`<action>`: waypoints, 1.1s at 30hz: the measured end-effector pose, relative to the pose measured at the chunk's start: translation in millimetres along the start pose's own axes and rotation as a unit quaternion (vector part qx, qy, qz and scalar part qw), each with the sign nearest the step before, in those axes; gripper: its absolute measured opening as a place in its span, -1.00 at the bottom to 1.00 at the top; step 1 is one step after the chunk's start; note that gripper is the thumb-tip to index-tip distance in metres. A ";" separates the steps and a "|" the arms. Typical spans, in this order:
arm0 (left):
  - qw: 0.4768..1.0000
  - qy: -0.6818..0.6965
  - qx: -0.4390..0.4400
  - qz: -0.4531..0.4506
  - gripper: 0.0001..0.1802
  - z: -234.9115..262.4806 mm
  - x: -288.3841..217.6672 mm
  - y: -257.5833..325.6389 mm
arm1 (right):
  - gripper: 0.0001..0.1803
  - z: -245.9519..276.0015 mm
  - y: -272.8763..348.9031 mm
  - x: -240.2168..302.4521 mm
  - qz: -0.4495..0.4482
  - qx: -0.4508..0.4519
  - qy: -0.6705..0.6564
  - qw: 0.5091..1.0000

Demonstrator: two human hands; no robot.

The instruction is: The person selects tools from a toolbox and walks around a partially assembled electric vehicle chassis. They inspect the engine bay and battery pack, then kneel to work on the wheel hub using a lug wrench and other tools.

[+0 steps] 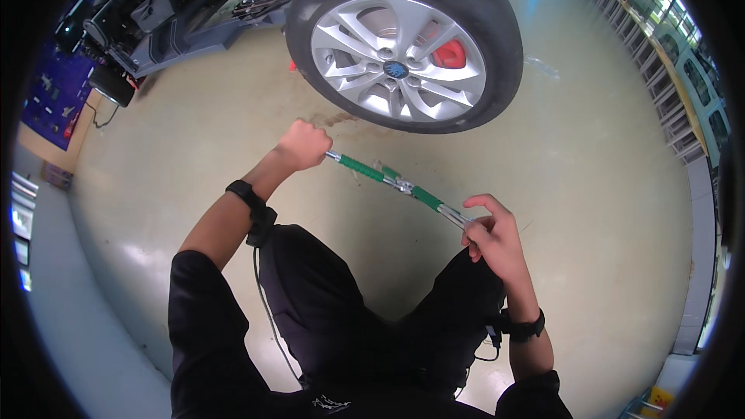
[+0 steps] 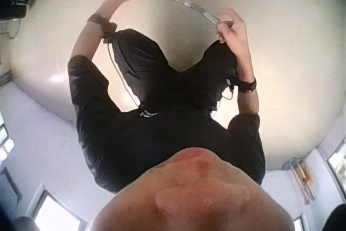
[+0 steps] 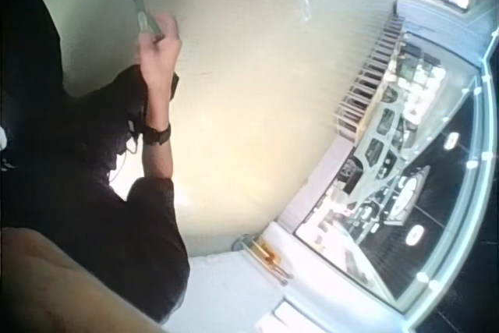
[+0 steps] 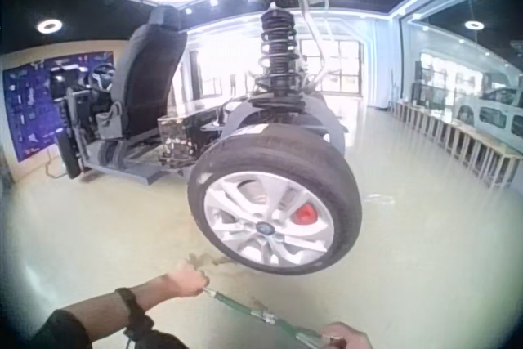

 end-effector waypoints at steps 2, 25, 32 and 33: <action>0.999 -0.015 -0.021 0.027 -0.93 31.9 3.9 4.1 | -0.53 8.2 21.4 -8.9 0.007 0.002 -0.053 0.999; 0.983 0.173 -0.068 -0.008 -0.86 25.7 47.4 54.6 | -0.83 -71.9 35.1 -35.0 -0.314 0.023 -0.389 0.866; 0.872 0.350 0.145 -0.311 -0.79 -41.4 97.4 0.8 | -0.83 -140.6 23.5 -20.1 -0.299 -0.059 -0.350 0.886; 0.863 0.330 0.150 -0.352 -0.77 -38.8 98.4 -9.6 | -0.83 -149.5 23.6 -15.6 -0.287 -0.074 -0.343 0.891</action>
Point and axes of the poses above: each hand's wrist, its own y-axis away from the middle knuckle, its own z-axis out of the back of the hand, x = y × z, the point moved 3 cm from there along -y, towards the middle knuckle, and after that the axes turned 10 degrees about -y, right-handed, at the moved point
